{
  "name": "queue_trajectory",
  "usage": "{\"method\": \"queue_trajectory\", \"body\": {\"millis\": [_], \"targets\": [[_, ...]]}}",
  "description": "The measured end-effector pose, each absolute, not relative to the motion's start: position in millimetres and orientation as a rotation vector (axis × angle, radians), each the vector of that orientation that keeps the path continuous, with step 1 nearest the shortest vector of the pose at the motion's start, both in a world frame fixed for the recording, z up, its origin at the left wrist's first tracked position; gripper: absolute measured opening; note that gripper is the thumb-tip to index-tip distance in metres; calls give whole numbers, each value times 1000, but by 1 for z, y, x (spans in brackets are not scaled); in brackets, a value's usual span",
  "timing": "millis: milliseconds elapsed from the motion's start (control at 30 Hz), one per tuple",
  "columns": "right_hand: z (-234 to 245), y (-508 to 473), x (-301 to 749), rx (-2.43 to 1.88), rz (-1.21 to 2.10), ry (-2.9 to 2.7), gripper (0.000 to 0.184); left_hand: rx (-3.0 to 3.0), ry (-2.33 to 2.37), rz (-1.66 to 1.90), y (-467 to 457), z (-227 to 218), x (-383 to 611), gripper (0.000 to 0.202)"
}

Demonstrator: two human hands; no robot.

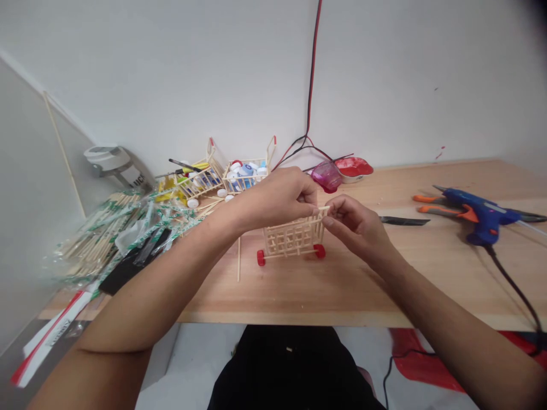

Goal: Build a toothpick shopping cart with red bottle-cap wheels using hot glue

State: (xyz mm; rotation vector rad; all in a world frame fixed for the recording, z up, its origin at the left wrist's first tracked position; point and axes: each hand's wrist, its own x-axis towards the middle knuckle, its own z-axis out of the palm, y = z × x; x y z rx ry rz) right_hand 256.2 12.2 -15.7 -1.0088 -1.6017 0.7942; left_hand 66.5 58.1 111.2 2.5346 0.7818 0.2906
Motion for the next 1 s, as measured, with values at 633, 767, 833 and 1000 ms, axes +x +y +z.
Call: {"method": "queue_trajectory", "body": {"millis": [633,767,833,1000], "targets": [[-16,12,255,-1057,804,-1587,18,2556,786,307,59,109,66,12],[-17,13,256,-1070,795,-1599,19,2543,778,304,60,108,65,12],[-17,13,256,-1071,796,-1602,18,2543,780,302,61,107,65,12],[-15,12,255,-1063,792,-1588,15,2533,783,302,62,107,66,12]]}}
